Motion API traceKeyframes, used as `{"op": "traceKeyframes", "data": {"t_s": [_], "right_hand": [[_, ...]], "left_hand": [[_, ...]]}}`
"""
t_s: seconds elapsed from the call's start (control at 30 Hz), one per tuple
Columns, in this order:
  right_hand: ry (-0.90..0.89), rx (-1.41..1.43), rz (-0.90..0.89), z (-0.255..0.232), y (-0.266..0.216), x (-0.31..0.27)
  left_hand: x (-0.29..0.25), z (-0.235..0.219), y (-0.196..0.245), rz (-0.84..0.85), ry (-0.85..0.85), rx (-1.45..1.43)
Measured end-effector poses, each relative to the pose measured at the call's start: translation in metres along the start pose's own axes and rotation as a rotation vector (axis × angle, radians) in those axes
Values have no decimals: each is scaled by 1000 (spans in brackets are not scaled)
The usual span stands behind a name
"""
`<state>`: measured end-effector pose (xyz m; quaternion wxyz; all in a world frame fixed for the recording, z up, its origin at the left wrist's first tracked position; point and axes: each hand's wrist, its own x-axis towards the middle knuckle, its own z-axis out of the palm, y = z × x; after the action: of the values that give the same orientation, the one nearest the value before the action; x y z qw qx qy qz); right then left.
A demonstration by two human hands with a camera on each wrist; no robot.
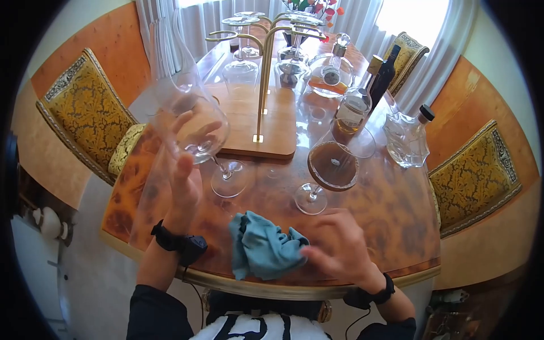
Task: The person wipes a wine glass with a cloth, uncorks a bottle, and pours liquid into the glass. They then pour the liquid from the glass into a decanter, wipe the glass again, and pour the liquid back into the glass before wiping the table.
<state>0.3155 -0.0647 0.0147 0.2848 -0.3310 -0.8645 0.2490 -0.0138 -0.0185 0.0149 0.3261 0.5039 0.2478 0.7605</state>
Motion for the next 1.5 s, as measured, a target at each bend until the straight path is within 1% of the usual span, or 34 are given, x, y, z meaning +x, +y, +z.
{"op": "traceKeyframes", "data": {"t_s": [0.03,0.1,0.13,0.2,0.23,0.3,0.33,0.4,0.43,0.5,0.53,0.6,0.63,0.7,0.73,0.8,0.93,1.0,1.1,1.2,1.37,1.43,1.5], "right_hand": [[-11,-6,3,-1,17,-7],[396,220,163,1,39,-15],[391,219,164,0,39,-10],[571,463,175,-2,41,13],[571,465,170,-1,42,23],[474,704,88,5,49,39],[472,705,83,7,58,41],[139,626,208,12,81,44],[135,625,202,18,87,47],[90,559,317,27,91,54],[84,556,311,25,91,57],[-31,154,256,20,92,62],[-36,152,252,19,86,66],[64,288,362,17,70,72],[64,288,363,16,77,74],[78,185,270,13,101,79],[108,150,242,5,115,94],[103,109,178,3,133,98],[136,50,150,-1,135,107],[170,52,142,1,153,112],[211,107,157,4,156,111],[215,167,201,6,155,108],[219,201,202,6,154,106]], "left_hand": [[-1,0,-2,-3,11,-7],[-1,-1,-5,-44,-81,109],[-2,1,-5,-46,-76,109],[-1,8,-6,-175,-109,25],[-1,10,-7,-171,-110,28],[-2,11,-12,-239,-130,-69],[-1,11,-11,-277,-142,-67],[0,8,-18,-263,-142,-67],[0,7,-21,-255,-145,-70],[-1,7,-21,-261,-113,-58],[0,7,-21,-273,-85,-50],[1,6,-19,-278,-86,-50],[2,5,-19,-287,-95,-49],[3,4,-19,-280,-82,-43],[3,4,-19,-274,-76,-37],[3,4,-18,-278,-70,-46],[3,5,-16,-277,-77,-44],[2,7,-16,-283,-77,-47],[1,7,-17,-303,-69,-44],[1,6,-18,-330,-76,-44],[0,4,-20,-354,-89,4],[0,5,-18,-351,-69,34],[1,4,-16,-360,-66,30]]}}
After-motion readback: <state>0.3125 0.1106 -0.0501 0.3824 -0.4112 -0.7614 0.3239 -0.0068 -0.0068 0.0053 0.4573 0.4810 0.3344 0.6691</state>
